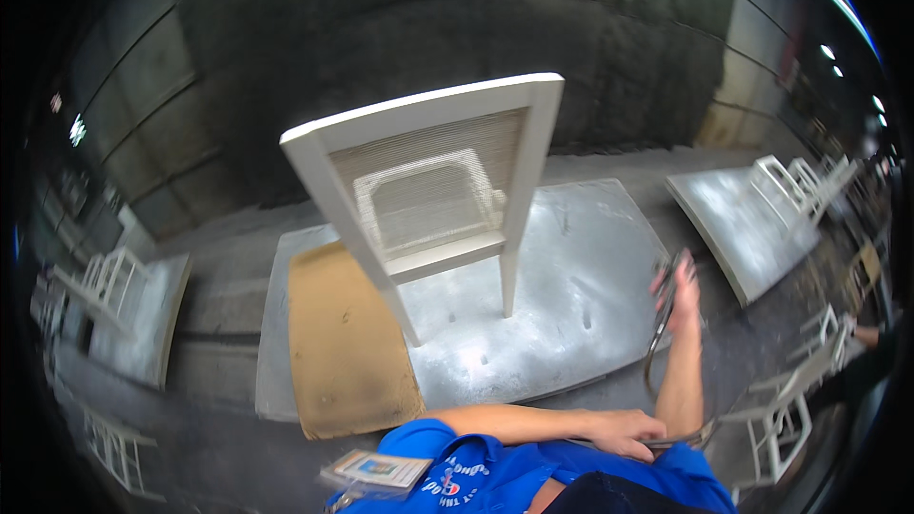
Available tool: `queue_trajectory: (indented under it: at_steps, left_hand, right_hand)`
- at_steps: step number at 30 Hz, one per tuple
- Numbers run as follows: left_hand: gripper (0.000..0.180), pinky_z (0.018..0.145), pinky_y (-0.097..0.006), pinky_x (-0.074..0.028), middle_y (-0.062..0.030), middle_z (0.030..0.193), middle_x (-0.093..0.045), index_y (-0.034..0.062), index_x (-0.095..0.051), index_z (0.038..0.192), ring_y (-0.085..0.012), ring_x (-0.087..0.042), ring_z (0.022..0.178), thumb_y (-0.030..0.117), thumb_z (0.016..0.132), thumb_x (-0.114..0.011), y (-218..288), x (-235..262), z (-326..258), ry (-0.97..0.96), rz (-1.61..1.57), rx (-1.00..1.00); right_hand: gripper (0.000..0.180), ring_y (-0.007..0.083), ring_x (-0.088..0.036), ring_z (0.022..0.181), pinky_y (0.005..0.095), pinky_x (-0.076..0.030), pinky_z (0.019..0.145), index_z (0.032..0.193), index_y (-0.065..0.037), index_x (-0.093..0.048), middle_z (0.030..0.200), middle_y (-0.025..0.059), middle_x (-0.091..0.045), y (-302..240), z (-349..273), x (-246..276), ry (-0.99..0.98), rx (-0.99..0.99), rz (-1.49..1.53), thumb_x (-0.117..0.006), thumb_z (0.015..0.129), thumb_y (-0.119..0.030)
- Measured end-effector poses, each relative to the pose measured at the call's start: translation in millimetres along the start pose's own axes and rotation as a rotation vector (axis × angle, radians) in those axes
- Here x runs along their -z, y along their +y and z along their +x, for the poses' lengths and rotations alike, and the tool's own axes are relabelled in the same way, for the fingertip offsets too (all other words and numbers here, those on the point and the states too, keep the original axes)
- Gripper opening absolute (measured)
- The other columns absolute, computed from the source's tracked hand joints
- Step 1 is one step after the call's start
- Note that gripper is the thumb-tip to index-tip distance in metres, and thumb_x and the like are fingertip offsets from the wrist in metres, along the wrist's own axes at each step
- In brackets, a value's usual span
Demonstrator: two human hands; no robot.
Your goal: The person spray paints white chair frames using a handheld spray gun. They repeatedly pick up chairs, rotate them to coat all sides, and place them back on the floor. The process is repeated for multiple chairs in a workshop setting.
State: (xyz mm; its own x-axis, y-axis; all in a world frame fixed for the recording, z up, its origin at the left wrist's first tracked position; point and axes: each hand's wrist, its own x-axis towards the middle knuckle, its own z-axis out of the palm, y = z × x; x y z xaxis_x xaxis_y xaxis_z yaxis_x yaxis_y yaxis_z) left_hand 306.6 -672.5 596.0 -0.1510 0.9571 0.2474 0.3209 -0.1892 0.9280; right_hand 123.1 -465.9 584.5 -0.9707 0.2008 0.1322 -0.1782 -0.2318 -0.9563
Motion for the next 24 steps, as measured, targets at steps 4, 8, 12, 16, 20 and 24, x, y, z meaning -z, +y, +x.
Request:
queue_trajectory:
  at_steps: [4,8,12,16,20,24]
  left_hand:
    - [0.039,0.070,-0.042,-0.052,-0.0162,0.085,-0.071,0.0053,-0.057,0.123,-0.0313,-0.070,0.079,0.032,0.097,-0.068,-4.2,19.2,-56.5,0.062,0.233,0.123]
    - [0.034,0.062,-0.044,-0.047,-0.0161,0.075,-0.065,0.0067,-0.058,0.118,-0.0321,-0.064,0.066,0.030,0.097,-0.070,4.8,27.7,-78.8,0.260,0.142,0.345]
    - [0.035,0.055,-0.039,-0.047,-0.0141,0.073,-0.065,0.0069,-0.059,0.118,-0.0280,-0.063,0.055,0.031,0.097,-0.073,43.3,31.4,-65.3,0.369,0.443,0.077]
    - [0.036,0.056,-0.041,-0.047,-0.0136,0.073,-0.065,0.0069,-0.059,0.119,-0.0295,-0.063,0.058,0.032,0.096,-0.074,86.6,37.2,-62.8,0.284,0.529,0.083]
    - [0.046,0.078,-0.044,-0.053,-0.0187,0.097,-0.069,0.0058,-0.058,0.126,-0.0359,-0.069,0.091,0.035,0.094,-0.074,104.5,45.3,-78.2,0.266,0.420,0.175]
    - [0.060,0.095,-0.041,-0.054,-0.0190,0.121,-0.067,0.0043,-0.058,0.135,-0.0348,-0.066,0.112,0.035,0.088,-0.081,125.6,86.4,-126.7,0.489,0.620,0.069]
  right_hand:
    - [0.061,0.0128,-0.066,0.087,0.0209,-0.047,0.044,0.162,-0.017,-0.030,0.106,0.0054,-0.064,-183.3,-4.6,-35.5,0.058,0.392,-0.021,-0.045,0.110,-0.046]
    - [0.061,0.0126,-0.067,0.086,0.0199,-0.046,0.045,0.155,-0.013,-0.042,0.104,0.0069,-0.066,-281.3,-10.8,-61.2,0.045,0.687,-0.099,-0.048,0.108,-0.051]
    - [0.061,0.0123,-0.067,0.080,0.0215,-0.046,0.046,0.138,-0.009,-0.056,0.098,0.0067,-0.067,-338.8,0.6,-73.0,0.142,0.781,-0.188,-0.055,0.103,-0.059]
    - [0.061,0.0123,-0.068,0.077,0.0225,-0.046,0.046,0.120,-0.005,-0.063,0.094,0.0074,-0.068,-377.1,2.3,-80.6,0.210,0.862,-0.256,-0.059,0.099,-0.063]
    - [0.062,0.0124,-0.068,0.077,0.0223,-0.046,0.045,0.121,-0.006,-0.062,0.095,0.0076,-0.068,-394.5,-14.3,-87.0,0.246,0.857,-0.300,-0.060,0.098,-0.063]
    - [0.063,0.0120,-0.068,0.077,0.0218,-0.047,0.045,0.125,-0.006,-0.062,0.094,0.0072,-0.068,-394.1,-33.4,-99.6,0.239,0.893,-0.270,-0.061,0.098,-0.062]
